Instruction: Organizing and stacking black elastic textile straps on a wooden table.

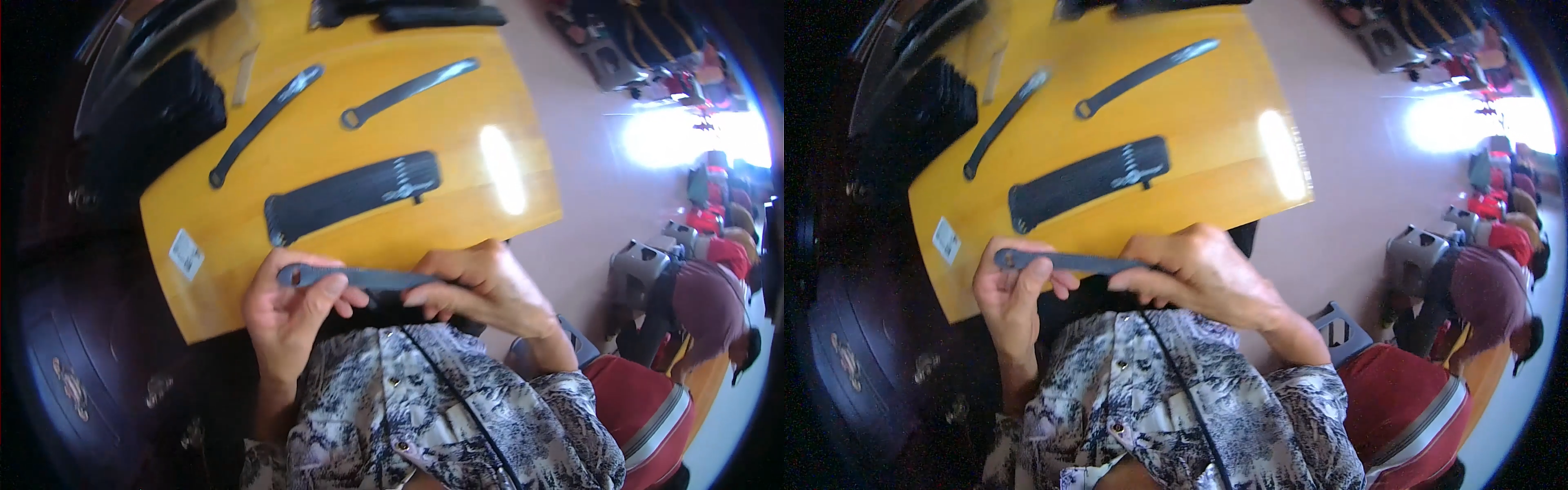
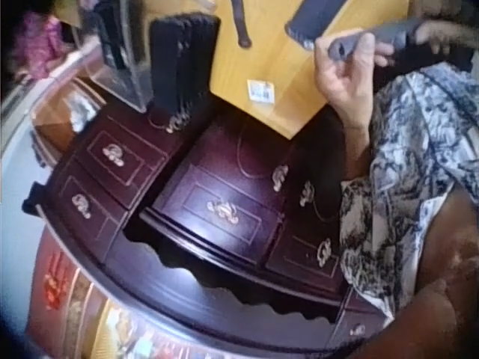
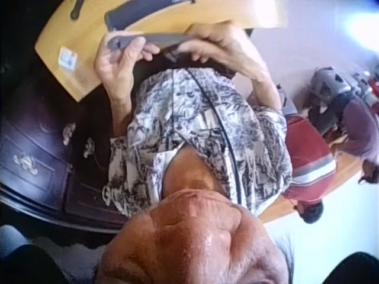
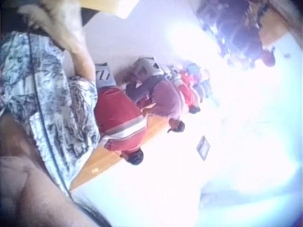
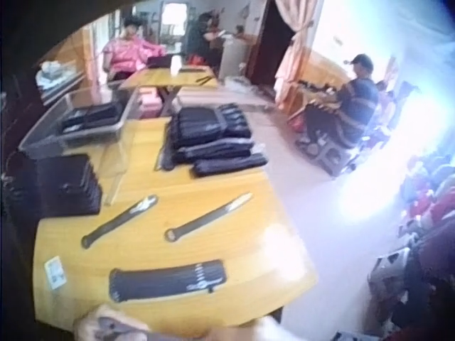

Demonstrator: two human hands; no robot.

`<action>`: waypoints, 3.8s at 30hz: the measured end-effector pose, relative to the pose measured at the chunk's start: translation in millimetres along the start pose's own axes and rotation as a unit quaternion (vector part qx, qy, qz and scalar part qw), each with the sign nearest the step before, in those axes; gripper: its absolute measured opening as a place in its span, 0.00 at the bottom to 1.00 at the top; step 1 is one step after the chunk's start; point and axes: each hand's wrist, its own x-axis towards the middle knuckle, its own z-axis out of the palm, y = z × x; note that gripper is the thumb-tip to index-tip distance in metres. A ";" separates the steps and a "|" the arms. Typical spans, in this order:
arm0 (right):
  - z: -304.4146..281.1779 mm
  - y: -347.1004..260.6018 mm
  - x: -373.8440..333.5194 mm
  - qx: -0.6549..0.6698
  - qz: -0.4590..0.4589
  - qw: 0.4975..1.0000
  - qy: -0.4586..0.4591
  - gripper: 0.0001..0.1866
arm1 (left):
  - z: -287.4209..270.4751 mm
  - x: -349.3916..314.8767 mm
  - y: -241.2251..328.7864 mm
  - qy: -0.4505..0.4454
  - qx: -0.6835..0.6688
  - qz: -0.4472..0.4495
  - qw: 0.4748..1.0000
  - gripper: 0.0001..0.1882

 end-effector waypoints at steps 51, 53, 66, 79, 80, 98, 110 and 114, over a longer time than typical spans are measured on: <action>-9.6 45.9 14.7 0.065 0.055 0.951 0.296 0.07 | -51.2 -4.3 -27.6 0.227 0.240 0.024 0.944 0.05; -9.2 48.2 13.8 0.073 0.061 0.948 0.305 0.07 | -51.1 -3.3 -29.2 0.225 0.241 0.025 0.944 0.05; -8.5 50.7 16.1 0.065 0.051 0.950 0.300 0.07 | -48.7 -0.4 -31.6 0.238 0.252 0.027 0.938 0.06; -7.3 49.3 19.0 0.065 0.072 0.947 0.305 0.07 | -47.6 1.5 -33.7 0.233 0.299 0.038 0.925 0.07; -7.1 48.9 19.6 0.069 0.071 0.947 0.304 0.07 | -47.2 1.4 -33.3 0.232 0.298 0.038 0.925 0.07; -8.9 44.3 25.8 0.069 0.082 0.944 0.313 0.07 | -32.2 7.3 -21.9 0.238 0.356 -0.034 0.903 0.08; -10.1 44.0 29.3 0.053 0.094 0.941 0.322 0.08 | -30.0 10.3 -22.2 0.238 0.348 -0.046 0.905 0.09; -10.2 46.7 28.8 0.046 0.092 0.941 0.321 0.09 | -29.0 10.5 -21.8 0.240 0.349 -0.050 0.904 0.09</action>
